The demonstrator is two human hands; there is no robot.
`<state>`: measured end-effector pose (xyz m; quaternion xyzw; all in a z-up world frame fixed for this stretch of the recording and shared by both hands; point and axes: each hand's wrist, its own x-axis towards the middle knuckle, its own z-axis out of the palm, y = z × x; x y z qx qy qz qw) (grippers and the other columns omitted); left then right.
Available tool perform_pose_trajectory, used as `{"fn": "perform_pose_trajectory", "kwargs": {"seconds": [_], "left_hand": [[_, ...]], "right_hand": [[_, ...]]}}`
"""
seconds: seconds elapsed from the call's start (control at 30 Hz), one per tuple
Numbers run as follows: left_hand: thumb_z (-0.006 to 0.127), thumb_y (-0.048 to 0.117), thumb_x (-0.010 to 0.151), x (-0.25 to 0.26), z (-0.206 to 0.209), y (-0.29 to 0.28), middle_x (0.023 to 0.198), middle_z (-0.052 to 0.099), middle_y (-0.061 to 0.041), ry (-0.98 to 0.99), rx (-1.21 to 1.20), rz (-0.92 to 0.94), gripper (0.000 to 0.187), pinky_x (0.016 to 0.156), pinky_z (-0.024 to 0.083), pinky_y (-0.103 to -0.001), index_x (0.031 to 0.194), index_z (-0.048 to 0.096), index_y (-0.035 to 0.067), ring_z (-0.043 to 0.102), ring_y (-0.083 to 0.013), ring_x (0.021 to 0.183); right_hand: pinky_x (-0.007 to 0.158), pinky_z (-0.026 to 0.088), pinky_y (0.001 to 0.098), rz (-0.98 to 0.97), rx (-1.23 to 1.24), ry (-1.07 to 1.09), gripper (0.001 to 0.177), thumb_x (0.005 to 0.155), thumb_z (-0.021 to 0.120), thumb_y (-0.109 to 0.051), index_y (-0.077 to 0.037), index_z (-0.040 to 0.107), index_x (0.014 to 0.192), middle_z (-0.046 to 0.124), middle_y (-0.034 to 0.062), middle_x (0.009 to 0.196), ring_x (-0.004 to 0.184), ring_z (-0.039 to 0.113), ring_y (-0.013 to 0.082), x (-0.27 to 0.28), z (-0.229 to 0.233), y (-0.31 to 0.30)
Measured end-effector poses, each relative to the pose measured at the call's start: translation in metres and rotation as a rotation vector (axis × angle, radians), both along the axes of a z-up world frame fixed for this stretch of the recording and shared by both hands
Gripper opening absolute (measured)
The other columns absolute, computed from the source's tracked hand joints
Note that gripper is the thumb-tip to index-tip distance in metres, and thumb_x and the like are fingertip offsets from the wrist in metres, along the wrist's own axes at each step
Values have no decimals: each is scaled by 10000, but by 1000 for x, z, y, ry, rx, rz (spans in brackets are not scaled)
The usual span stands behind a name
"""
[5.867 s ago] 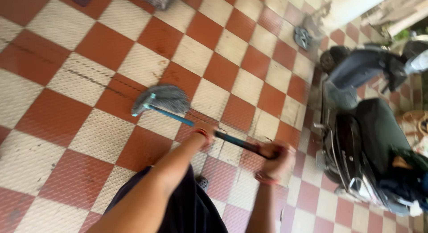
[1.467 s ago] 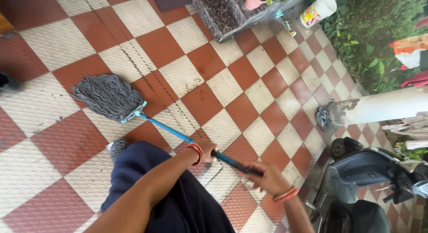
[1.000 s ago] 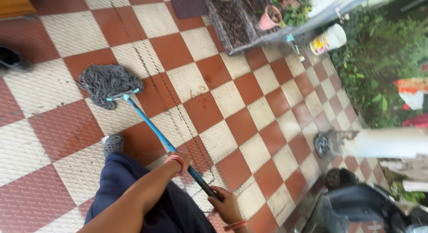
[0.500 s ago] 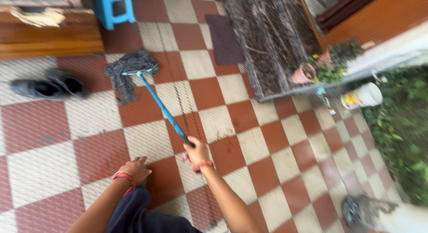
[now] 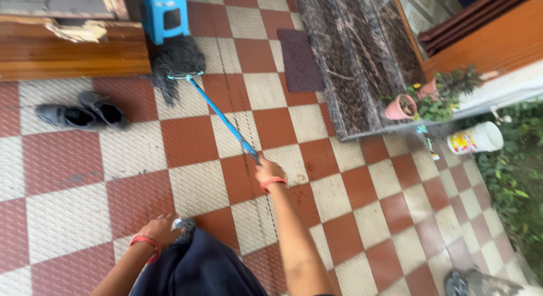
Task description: The person mops a tiled floor in an entryway and porch area, moving a wet mop across the tiles to clean them and cleaning around several items like a blue stool and flower pots.
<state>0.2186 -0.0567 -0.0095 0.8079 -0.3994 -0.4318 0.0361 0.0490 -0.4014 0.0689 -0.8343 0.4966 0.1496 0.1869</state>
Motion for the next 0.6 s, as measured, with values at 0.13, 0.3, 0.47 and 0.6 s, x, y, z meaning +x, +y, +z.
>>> {"fn": "perform_pose_trajectory", "kwargs": {"seconds": [0.13, 0.3, 0.47, 0.6], "left_hand": [[619, 504, 916, -51, 3, -24, 1452, 613, -67, 54, 18, -69, 619, 1133, 476, -419, 1452, 520, 211, 587, -308, 1346], [652, 460, 918, -151, -10, -35, 1403, 574, -195, 73, -278, -305, 611, 1082, 452, -459, 1372, 547, 65, 542, -381, 1315], [696, 409, 866, -252, 14, -41, 1342, 628, -203, 200, -294, -363, 606, 1071, 476, -445, 1352, 580, 65, 599, -382, 1260], [650, 351, 876, -298, 35, -30, 1320, 648, -217, 242, -193, -456, 574, 1052, 496, -444, 1372, 570, 73, 619, -379, 1240]], "right_hand": [[851, 551, 523, -76, -30, 65, 514, 941, 619, -371, -296, 541, 1443, 718, 169, 1104, 1036, 691, 382, -133, 17, 28], [702, 579, 461, -216, 135, 10, 448, 955, 622, -355, -278, 606, 1396, 756, 185, 935, 794, 756, 351, -300, 94, 136], [763, 596, 394, -174, 124, -251, 444, 876, 727, -284, -184, 673, 1306, 770, 176, 975, 856, 783, 263, -473, 137, 250], [720, 607, 353, -320, 22, -278, 417, 783, 788, -261, -185, 735, 1190, 800, 101, 893, 779, 800, 205, -580, 113, 312]]}}
